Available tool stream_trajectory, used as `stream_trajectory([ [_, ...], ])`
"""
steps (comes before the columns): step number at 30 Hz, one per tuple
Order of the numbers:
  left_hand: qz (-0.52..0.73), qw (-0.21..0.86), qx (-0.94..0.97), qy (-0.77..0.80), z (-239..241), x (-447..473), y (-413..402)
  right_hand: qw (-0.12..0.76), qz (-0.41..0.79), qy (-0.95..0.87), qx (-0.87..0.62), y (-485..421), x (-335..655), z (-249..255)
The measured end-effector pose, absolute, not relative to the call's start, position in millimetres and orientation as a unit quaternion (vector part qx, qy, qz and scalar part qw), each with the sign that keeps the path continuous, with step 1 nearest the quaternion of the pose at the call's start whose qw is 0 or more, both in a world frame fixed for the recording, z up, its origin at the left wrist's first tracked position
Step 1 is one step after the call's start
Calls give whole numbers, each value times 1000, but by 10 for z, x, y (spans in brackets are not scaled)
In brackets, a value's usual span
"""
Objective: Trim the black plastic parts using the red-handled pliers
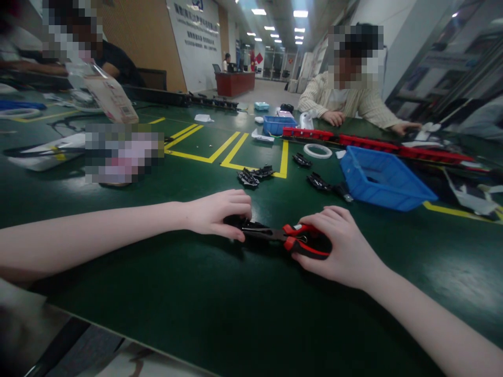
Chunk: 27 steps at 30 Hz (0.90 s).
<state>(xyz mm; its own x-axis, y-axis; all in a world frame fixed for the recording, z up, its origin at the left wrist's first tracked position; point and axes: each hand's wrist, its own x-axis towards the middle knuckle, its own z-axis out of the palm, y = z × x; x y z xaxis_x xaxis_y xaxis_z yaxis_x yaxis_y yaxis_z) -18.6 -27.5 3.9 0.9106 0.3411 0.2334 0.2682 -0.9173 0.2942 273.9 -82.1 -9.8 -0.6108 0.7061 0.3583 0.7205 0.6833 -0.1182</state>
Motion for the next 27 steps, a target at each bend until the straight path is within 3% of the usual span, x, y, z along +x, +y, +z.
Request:
stream_trajectory([
  [27,127,119,971,165,66,-200,-309,193,-36,-897,-395,-814,2758,-81],
])
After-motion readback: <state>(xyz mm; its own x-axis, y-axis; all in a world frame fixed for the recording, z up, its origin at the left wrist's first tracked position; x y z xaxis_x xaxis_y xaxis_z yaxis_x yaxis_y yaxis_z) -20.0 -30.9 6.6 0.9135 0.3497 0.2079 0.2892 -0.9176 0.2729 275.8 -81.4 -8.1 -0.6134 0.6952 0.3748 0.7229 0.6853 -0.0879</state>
